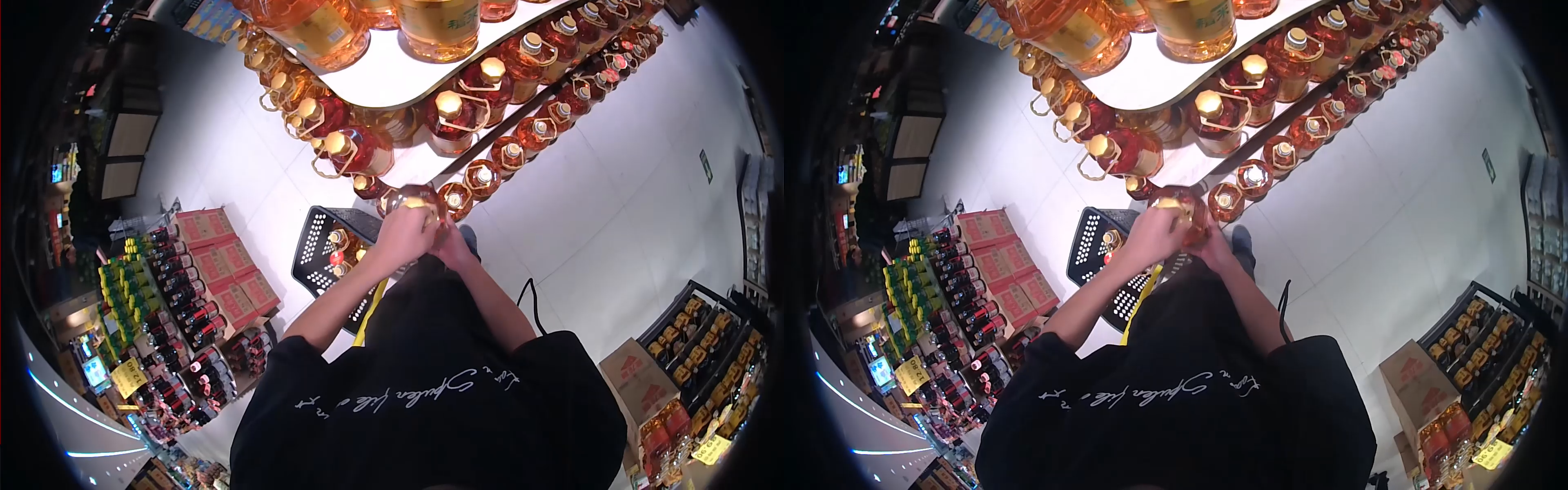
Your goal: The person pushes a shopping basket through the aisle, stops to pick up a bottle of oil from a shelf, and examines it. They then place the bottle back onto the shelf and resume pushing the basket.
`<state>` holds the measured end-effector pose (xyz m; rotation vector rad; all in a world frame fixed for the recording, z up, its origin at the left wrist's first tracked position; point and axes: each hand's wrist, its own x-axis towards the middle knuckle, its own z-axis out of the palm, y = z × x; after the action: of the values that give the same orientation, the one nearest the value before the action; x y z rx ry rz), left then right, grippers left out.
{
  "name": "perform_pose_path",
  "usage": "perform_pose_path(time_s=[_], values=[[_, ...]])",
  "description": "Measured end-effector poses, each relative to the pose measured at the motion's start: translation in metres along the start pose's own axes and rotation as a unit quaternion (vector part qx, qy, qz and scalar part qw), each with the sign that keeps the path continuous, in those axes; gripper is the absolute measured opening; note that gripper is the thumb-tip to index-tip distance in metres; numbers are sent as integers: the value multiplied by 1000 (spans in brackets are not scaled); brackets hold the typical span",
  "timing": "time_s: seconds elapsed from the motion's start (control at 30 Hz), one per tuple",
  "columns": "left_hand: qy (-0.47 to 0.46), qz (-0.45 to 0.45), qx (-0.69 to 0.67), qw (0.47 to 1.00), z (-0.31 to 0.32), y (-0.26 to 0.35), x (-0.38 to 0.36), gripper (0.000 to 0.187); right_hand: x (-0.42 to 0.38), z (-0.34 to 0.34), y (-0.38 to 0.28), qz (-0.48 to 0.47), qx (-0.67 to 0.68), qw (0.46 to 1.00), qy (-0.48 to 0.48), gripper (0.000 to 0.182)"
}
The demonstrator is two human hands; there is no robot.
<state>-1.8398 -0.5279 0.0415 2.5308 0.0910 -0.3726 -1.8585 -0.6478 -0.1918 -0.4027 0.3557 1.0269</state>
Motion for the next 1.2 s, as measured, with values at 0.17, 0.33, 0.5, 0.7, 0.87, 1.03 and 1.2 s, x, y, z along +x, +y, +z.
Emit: perform_pose_path(time_s=[0.17, 0.33, 0.5, 0.7, 0.87, 1.03, 1.2], values=[[-4, -32, 25, 999, -3, -22, 43, 26, 59, 3, -9, -66, 43, 997, 8, 55], [-6, -8, 45, 999, 5, -57, 91, 26, 111, 9, -24, -137, 92, 986, -5, 56], [-40, -11, 41, 998, 0, -91, 122, 27, 162, -3, -31, -121, 129, 981, 76, 58], [37, 126, 56, 990, 5, -109, 128, 16, 183, 6, -36, -159, 113, 981, -2, 65], [71, 178, 142, 971, 13, -120, 117, 14, 192, 23, -44, -177, 88, 975, -98, 64], [145, 153, 94, 973, 2, -106, 73, 24, 186, 6, -49, -58, 8, 994, 97, 57], [168, 4, -53, 984, 18, -115, -50, 30, 132, -60, -31, 65, -340, 914, 213, 42]])
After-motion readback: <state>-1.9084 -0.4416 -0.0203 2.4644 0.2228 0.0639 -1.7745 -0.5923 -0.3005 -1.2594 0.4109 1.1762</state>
